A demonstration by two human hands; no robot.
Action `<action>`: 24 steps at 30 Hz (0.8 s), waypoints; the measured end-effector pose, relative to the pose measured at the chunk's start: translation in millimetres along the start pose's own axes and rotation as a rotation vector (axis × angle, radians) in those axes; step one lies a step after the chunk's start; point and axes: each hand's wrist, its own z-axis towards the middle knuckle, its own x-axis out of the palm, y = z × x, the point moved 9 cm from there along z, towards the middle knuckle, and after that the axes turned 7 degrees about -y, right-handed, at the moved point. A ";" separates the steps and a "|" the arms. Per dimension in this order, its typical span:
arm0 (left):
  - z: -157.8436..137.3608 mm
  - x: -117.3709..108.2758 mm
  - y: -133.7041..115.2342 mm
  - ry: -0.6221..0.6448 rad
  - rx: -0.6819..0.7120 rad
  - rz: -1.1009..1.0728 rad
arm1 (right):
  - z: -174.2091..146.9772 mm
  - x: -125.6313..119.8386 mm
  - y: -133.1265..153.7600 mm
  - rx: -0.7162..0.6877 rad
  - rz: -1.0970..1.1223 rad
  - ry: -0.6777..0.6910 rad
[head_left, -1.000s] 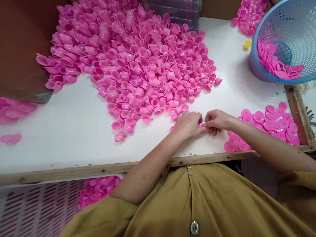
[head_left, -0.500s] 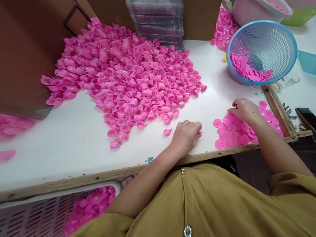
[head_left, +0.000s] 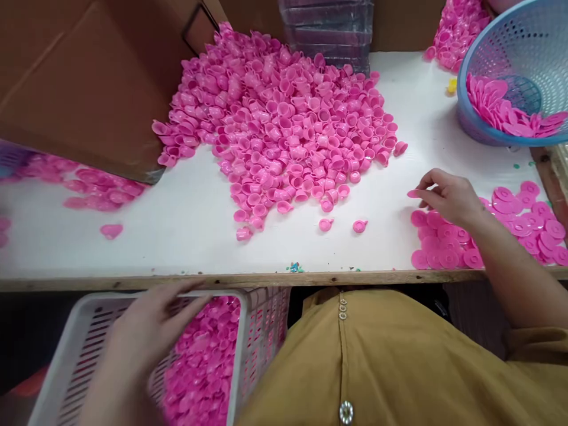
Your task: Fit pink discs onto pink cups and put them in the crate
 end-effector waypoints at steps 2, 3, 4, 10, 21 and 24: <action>14.5 25.7 -33.0 -0.026 0.062 -0.107 | -7.6 21.2 15.2 -0.026 0.165 0.055; 22.7 44.7 -59.2 -0.009 0.121 -0.186 | -11.6 31.5 20.6 -0.030 0.220 0.095; 29.9 66.4 -90.7 0.032 0.205 -0.261 | -15.3 40.4 24.3 -0.027 0.258 0.129; 56.8 162.3 -214.8 0.208 0.440 -0.236 | -22.5 54.4 14.4 0.067 0.241 0.033; 66.8 167.7 -204.4 0.232 0.360 -0.436 | -29.2 115.6 28.4 0.277 0.314 0.315; 68.8 169.6 -205.5 0.239 0.362 -0.427 | -26.7 123.1 26.2 0.341 0.277 0.332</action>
